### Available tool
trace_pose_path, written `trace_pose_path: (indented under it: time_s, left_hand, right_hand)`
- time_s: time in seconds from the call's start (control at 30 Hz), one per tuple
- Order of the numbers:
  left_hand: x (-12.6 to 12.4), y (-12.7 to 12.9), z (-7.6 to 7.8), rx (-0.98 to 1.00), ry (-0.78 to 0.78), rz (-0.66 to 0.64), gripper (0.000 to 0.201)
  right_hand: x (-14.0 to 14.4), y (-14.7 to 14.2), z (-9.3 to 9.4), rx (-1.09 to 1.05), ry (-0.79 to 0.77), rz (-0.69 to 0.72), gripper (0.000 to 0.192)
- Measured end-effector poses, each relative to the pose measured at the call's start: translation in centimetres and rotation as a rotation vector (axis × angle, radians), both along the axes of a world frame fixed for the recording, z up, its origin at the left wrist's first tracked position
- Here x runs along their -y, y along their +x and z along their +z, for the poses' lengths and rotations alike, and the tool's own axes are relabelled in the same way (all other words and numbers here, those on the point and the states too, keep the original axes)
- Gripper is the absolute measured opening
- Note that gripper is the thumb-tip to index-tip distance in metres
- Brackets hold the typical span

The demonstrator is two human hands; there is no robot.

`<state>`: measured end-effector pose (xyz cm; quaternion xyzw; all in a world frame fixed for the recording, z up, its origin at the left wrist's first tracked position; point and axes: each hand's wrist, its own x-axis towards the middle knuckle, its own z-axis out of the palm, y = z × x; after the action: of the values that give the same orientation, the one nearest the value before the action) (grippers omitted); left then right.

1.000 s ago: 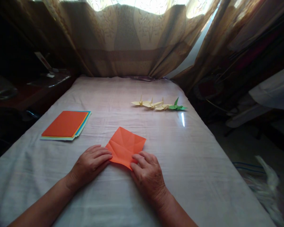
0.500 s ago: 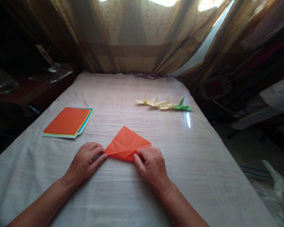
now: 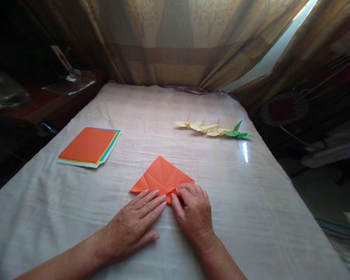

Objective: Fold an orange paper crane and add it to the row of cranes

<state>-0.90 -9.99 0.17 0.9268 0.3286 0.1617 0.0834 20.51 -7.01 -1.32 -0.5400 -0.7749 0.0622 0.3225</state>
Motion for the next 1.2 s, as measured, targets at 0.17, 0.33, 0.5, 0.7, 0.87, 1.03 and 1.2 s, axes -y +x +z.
trace_pose_path:
  time_s: [0.17,0.33,0.5,0.7,0.87,1.03,1.2]
  left_hand:
    - [0.2,-0.3,-0.3,-0.005,-0.093,0.037,0.065]
    - [0.1,-0.3,-0.4,-0.015,-0.124,0.035,0.069]
    - [0.1,-0.3,-0.4,0.001,-0.169,0.055,0.072]
    - [0.2,-0.5,-0.3,-0.023,-0.186,0.073,0.073]
    - [0.3,-1.0,-0.1,-0.042,-0.206,0.083,0.076]
    - [0.2,-1.2,-0.1,-0.021,-0.216,0.08,0.077]
    - [0.2,-1.2,-0.1,-0.03,-0.222,0.073,0.078]
  right_hand:
    - [-0.1,0.1,-0.1,-0.019,-0.01,0.005,0.016]
    - [-0.1,0.2,-0.2,-0.025,-0.013,0.011,0.017]
    - [-0.1,0.1,-0.1,-0.03,-0.024,0.012,0.019]
    - [-0.2,0.2,-0.1,-0.029,-0.02,0.013,0.019]
    - [-0.1,0.2,-0.2,-0.03,-0.023,0.011,0.018]
    - [-0.1,0.2,-0.2,-0.028,-0.024,0.009,0.019]
    - [-0.2,0.2,-0.1,-0.024,-0.008,0.014,0.018]
